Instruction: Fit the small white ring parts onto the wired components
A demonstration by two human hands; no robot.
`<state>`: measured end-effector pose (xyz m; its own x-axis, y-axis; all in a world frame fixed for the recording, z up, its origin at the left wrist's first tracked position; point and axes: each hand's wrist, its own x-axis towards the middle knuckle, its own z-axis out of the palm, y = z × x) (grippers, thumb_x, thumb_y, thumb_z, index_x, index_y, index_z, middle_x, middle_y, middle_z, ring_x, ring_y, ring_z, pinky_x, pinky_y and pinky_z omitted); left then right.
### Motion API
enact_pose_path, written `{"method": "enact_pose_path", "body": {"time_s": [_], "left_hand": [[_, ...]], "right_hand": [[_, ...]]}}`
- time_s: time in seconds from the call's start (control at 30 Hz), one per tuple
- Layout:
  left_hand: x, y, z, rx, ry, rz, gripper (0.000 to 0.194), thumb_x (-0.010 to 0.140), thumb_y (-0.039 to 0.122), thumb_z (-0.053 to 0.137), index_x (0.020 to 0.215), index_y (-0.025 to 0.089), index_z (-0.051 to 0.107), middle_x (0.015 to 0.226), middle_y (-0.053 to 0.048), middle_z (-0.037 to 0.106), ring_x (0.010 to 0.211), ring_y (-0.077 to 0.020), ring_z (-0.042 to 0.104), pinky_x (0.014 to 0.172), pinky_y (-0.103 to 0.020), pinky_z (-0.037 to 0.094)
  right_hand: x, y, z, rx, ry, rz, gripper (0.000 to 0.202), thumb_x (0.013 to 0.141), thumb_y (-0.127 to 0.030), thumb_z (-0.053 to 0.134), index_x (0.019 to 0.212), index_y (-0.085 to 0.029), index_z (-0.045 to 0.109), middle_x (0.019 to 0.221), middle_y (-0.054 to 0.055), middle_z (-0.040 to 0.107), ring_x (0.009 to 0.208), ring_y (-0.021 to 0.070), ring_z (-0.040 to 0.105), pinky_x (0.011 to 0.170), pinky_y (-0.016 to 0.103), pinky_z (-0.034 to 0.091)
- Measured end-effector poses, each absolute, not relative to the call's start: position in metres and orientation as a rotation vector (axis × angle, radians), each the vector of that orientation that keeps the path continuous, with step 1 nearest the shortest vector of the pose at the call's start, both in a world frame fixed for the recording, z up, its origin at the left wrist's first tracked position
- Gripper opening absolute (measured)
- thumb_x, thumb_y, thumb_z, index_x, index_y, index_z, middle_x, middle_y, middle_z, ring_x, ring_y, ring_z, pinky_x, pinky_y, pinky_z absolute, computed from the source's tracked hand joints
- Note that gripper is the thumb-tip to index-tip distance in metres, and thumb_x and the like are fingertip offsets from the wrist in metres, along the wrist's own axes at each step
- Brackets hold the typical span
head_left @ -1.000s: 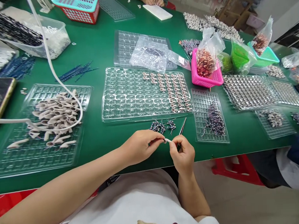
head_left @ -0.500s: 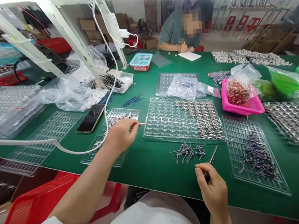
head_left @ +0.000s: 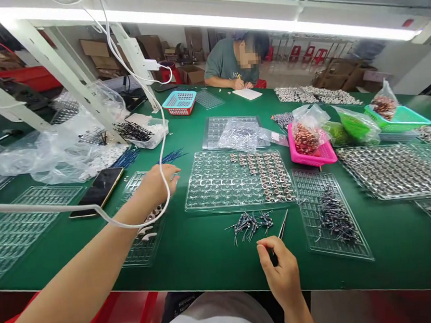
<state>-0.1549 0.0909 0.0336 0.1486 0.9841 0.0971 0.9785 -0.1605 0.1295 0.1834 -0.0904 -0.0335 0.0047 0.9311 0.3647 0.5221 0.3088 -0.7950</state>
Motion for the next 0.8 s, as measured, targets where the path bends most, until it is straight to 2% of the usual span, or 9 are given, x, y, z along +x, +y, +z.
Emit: {"method": "enact_pose_path", "body": {"time_s": [0.07, 0.2, 0.33, 0.43, 0.53, 0.7, 0.8], "left_hand": [[-0.120, 0.105, 0.030, 2.436, 1.814, 0.263, 0.035, 0.086, 0.027, 0.050, 0.111, 0.013, 0.070, 0.120, -0.013, 0.068, 0.117, -0.0302, 0.058, 0.106, -0.041, 0.041], [-0.052, 0.141, 0.020, 2.492, 1.578, 0.287, 0.032, 0.093, 0.031, 0.050, 0.115, 0.017, 0.068, 0.120, -0.009, 0.067, 0.117, -0.0262, 0.056, 0.102, -0.038, 0.044], [0.002, 0.176, 0.008, 2.414, 1.587, 0.284, 0.026, 0.095, 0.033, 0.054, 0.109, 0.015, 0.068, 0.113, -0.010, 0.067, 0.109, -0.0248, 0.060, 0.095, -0.040, 0.049], [0.025, 0.194, 0.002, 2.317, 1.658, 0.242, 0.028, 0.095, 0.034, 0.058, 0.115, 0.015, 0.063, 0.117, -0.010, 0.063, 0.104, -0.0231, 0.062, 0.090, -0.044, 0.053], [0.036, 0.201, 0.000, 2.214, 1.727, 0.217, 0.029, 0.095, 0.034, 0.059, 0.119, 0.016, 0.060, 0.120, -0.009, 0.062, 0.101, -0.0215, 0.063, 0.086, -0.042, 0.055], [0.043, 0.191, 0.007, 2.092, 1.809, 0.373, 0.020, 0.089, 0.030, 0.060, 0.090, 0.012, 0.069, 0.097, -0.012, 0.068, 0.093, -0.0256, 0.064, 0.079, -0.038, 0.051], [0.046, 0.169, 0.017, 2.067, 1.752, 0.527, 0.018, 0.086, 0.026, 0.056, 0.083, 0.013, 0.068, 0.094, -0.014, 0.069, 0.092, -0.0265, 0.063, 0.074, -0.035, 0.047]], "right_hand": [[0.183, -0.090, -0.033, -1.336, -1.648, 0.559, 0.011, 0.094, -0.023, 0.052, 0.088, -0.022, 0.062, 0.078, 0.001, 0.064, 0.072, 0.0143, 0.061, 0.066, 0.026, 0.050], [0.182, -0.090, -0.034, -1.318, -1.658, 0.559, 0.010, 0.094, -0.021, 0.052, 0.089, -0.022, 0.060, 0.079, 0.001, 0.064, 0.074, 0.0148, 0.061, 0.068, 0.027, 0.049], [0.182, -0.091, -0.035, -1.318, -1.659, 0.556, 0.010, 0.094, -0.020, 0.051, 0.090, -0.022, 0.060, 0.078, 0.001, 0.064, 0.073, 0.0148, 0.060, 0.068, 0.028, 0.048], [0.181, -0.090, -0.034, -1.321, -1.655, 0.543, 0.010, 0.094, -0.019, 0.051, 0.090, -0.022, 0.059, 0.077, 0.000, 0.063, 0.072, 0.0146, 0.060, 0.068, 0.028, 0.047], [0.180, -0.090, -0.034, -1.319, -1.653, 0.548, 0.010, 0.094, -0.019, 0.051, 0.089, -0.022, 0.059, 0.077, 0.000, 0.063, 0.071, 0.0144, 0.059, 0.068, 0.029, 0.047], [0.179, -0.090, -0.034, -1.287, -1.606, 0.531, 0.010, 0.093, -0.018, 0.051, 0.089, -0.022, 0.059, 0.077, 0.000, 0.064, 0.071, 0.0140, 0.060, 0.068, 0.028, 0.047], [0.185, -0.092, -0.033, -1.301, -1.529, 0.496, 0.010, 0.093, -0.017, 0.052, 0.090, -0.022, 0.060, 0.076, 0.000, 0.063, 0.069, 0.0132, 0.059, 0.065, 0.027, 0.048]]}}
